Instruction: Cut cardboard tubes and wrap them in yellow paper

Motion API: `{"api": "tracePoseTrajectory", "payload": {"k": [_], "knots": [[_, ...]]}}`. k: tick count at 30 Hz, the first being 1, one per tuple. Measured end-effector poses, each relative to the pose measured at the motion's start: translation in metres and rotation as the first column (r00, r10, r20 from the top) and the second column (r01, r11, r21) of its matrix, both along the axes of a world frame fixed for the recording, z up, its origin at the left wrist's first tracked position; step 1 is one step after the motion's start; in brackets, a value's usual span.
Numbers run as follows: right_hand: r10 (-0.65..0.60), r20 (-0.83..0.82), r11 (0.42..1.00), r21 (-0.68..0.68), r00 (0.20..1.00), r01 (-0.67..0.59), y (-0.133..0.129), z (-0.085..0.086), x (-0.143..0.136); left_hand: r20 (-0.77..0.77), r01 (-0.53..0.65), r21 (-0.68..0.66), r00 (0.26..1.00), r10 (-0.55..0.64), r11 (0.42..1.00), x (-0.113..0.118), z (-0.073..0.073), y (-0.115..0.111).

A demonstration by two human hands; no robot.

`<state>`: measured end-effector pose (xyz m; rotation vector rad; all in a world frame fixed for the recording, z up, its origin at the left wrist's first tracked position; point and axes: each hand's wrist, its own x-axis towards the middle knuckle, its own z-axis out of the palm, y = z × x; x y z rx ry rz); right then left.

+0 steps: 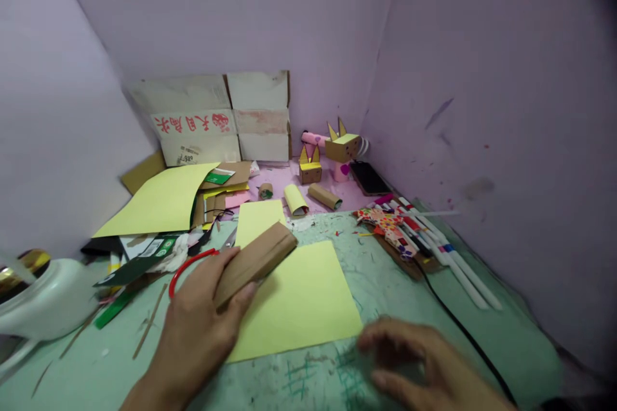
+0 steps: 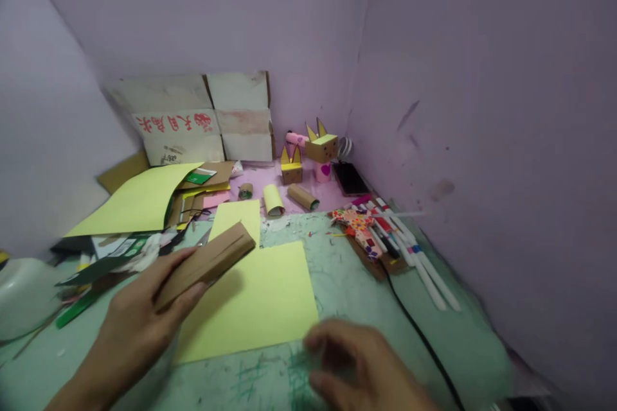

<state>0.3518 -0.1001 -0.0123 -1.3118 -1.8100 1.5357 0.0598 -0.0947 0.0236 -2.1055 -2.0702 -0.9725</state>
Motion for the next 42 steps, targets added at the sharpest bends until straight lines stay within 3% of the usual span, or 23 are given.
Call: {"api": "tracePoseTrajectory", "payload": {"k": [2, 3, 6, 12, 16, 21, 28, 34, 42], "knots": [[0.003, 0.134, 0.949, 0.313, 0.991, -0.045, 0.014, 0.0, 0.003, 0.003, 0.141, -0.028, 0.99, -0.141, 0.99, 0.017, -0.004, -0.006], [-0.007, 0.192, 0.918, 0.391, 0.981, -0.07, 0.02, -0.001, 0.001, 0.012, 0.224, -0.058, 0.975, -0.223, 0.973, 0.024, -0.007, -0.006], [-0.076, 0.293, 0.93, 0.365, 0.953, -0.038, 0.027, -0.009, -0.007, 0.075, 0.412, -0.158, 0.911, -0.405, 0.897, 0.039, -0.022, -0.001], [-0.165, 0.267, 0.955, 0.285, 0.95, 0.086, 0.02, -0.017, -0.01, 0.111, 0.558, -0.181, 0.83, -0.547, 0.81, 0.043, -0.054, 0.006], [-0.162, 0.256, 0.943, 0.325, 0.953, 0.073, 0.021, -0.017, -0.007, 0.004, 0.56, -0.091, 0.827, -0.562, 0.823, 0.045, -0.061, 0.002], [-0.082, 0.255, 0.917, 0.399, 0.963, -0.027, 0.027, -0.016, -0.004, -0.102, 0.568, -0.01, 0.818, -0.566, 0.823, 0.049, -0.056, 0.0], [-0.008, 0.332, 0.86, 0.484, 0.943, -0.163, 0.031, -0.015, 0.0, -0.289, 0.586, -0.033, 0.77, -0.569, 0.81, 0.043, -0.051, 0.002], [-0.04, 0.321, 0.855, 0.501, 0.946, -0.134, 0.031, -0.016, 0.0, -0.498, 0.647, -0.098, 0.626, -0.6, 0.756, 0.049, -0.046, 0.0], [-0.041, 0.288, 0.828, 0.545, 0.957, -0.128, 0.028, -0.022, 0.002, -0.552, 0.648, -0.098, 0.596, -0.583, 0.755, 0.056, -0.05, -0.001]]}}
